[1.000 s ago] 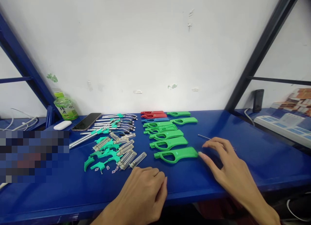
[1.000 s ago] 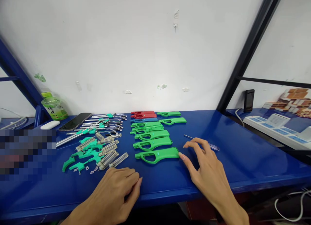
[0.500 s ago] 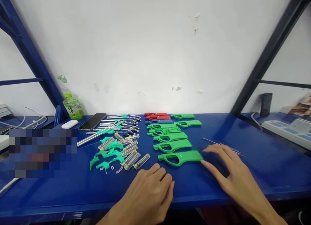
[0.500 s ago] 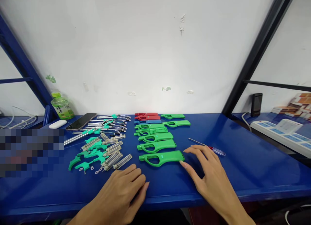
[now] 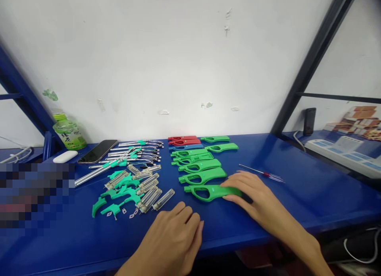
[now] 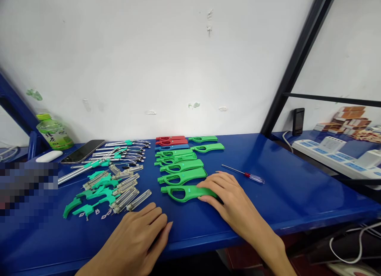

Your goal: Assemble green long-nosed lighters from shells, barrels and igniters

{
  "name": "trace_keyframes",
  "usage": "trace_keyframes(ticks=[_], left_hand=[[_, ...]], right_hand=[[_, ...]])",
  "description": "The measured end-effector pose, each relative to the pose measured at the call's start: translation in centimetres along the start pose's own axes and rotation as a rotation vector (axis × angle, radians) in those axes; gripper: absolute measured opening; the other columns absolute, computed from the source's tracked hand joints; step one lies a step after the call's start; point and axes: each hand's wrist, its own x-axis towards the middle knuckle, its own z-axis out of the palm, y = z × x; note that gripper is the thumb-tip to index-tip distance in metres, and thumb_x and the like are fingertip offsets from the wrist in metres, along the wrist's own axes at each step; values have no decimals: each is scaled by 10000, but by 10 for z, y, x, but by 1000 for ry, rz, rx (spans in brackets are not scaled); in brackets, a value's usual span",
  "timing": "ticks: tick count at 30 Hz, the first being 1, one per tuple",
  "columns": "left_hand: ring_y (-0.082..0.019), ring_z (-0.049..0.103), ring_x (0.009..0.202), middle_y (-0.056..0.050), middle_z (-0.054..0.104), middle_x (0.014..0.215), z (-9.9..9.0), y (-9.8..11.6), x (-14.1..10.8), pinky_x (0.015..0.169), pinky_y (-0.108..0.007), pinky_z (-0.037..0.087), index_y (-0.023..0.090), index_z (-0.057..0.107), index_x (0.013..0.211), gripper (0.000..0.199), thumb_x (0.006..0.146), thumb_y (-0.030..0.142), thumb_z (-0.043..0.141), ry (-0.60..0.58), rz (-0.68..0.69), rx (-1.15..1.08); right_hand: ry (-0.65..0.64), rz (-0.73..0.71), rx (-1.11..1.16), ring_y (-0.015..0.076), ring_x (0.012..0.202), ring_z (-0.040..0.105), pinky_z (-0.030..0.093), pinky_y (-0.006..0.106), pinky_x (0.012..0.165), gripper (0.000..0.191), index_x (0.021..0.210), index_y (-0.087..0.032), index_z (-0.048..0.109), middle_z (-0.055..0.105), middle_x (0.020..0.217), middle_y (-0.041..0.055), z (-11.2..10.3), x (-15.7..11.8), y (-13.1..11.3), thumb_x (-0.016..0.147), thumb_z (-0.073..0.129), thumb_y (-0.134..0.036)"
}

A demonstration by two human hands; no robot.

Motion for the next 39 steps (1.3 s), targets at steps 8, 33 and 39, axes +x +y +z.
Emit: trace_keyframes(ticks=[8, 33, 39], left_hand=[[-193, 607, 664, 0, 619, 746, -2, 1, 1, 569, -358, 410, 234, 543, 823, 284, 1062, 129, 430, 0, 6, 5], [-347, 684, 1002, -132, 729, 1016, -111, -184, -51, 625, -339, 445, 175, 743, 1102, 482, 1026, 460, 362, -63, -578, 530], [-316, 711, 973, -125, 706, 1064, -106, -216, -68, 615, -327, 465, 186, 772, 1098, 604, 1002, 543, 294, -192, -605, 552]], right_hand=[[176, 82, 45, 228, 1099, 773, 612, 358, 994, 223, 1143, -326, 748, 803, 1174, 13, -6, -5, 0, 1066, 611, -484], [200, -3, -150, 237, 1232, 699, 525, 419, 1101, 243, 1295, -354, 693, 744, 1316, 5, 2, -24, 11, 1078, 599, -410], [28, -21, -125, 265, 1308, 665, 544, 491, 1129, 370, 1437, -403, 628, 725, 1387, 0, 5, -26, 6, 1069, 617, -437]])
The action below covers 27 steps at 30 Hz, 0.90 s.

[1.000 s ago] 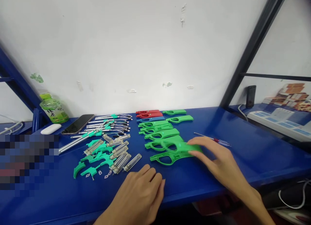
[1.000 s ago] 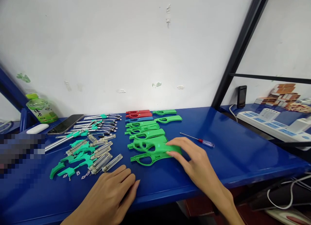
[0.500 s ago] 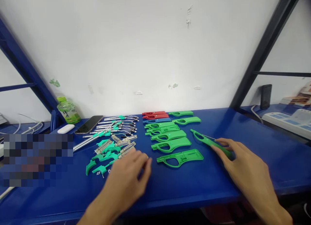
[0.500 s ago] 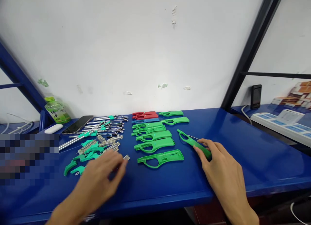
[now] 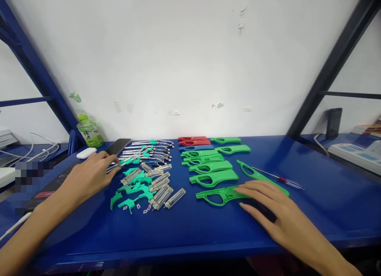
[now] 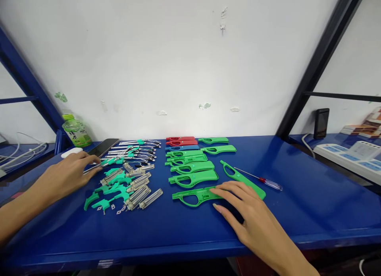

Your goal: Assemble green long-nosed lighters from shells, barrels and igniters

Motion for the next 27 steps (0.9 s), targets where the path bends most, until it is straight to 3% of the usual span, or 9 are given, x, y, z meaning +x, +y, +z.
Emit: trace_keyframes(ticks=[4, 8, 15, 20, 23, 27], left_hand=[[-270, 706, 898, -97, 693, 1058, 1, -1, 1, 598, -301, 461, 181, 766, 1101, 471, 1052, 471, 398, -76, -21, 18], [-194, 695, 895, -52, 704, 1072, 1, 1, 4, 730, -338, 588, 162, 701, 1162, 266, 1063, 394, 615, -171, -58, 35], [-203, 713, 975, -62, 715, 1143, 4, 7, 7, 858, -403, 626, 160, 685, 1188, 301, 1040, 422, 679, -252, -103, 21], [-214, 719, 913, -62, 739, 1106, -1, 7, 4, 763, -349, 570, 193, 687, 1156, 253, 1057, 410, 603, -162, -137, -4], [-262, 739, 898, -62, 766, 1097, -14, 13, -2, 637, -318, 453, 242, 689, 1107, 288, 1049, 421, 471, -66, -152, -35], [-268, 711, 879, -45, 740, 1094, -37, 23, -16, 639, -308, 418, 263, 660, 1082, 348, 1034, 511, 419, 65, -138, -119]], right_hand=[[-56, 40, 22, 272, 1284, 681, 561, 523, 1125, 339, 1395, -407, 662, 736, 1356, 6, 0, -1, 3, 1067, 608, -474], [-61, 78, 41, 269, 1268, 697, 593, 504, 1098, 280, 1303, -413, 718, 728, 1361, 1, 3, -3, 5, 1067, 592, -493], [-26, 75, 36, 276, 1268, 704, 601, 498, 1096, 264, 1250, -399, 749, 741, 1358, 8, 5, -5, 7, 1062, 597, -504], [-13, 52, 52, 257, 1236, 725, 614, 431, 1071, 239, 1190, -372, 773, 763, 1318, 11, 7, -5, 10, 1057, 612, -488], [-10, 51, 76, 257, 1221, 731, 614, 412, 1064, 242, 1193, -354, 777, 769, 1290, 25, 5, -3, 9, 1055, 619, -475], [-47, 75, 109, 259, 1233, 724, 607, 416, 1071, 216, 1166, -346, 775, 749, 1313, 35, 1, -1, 4, 1065, 608, -438]])
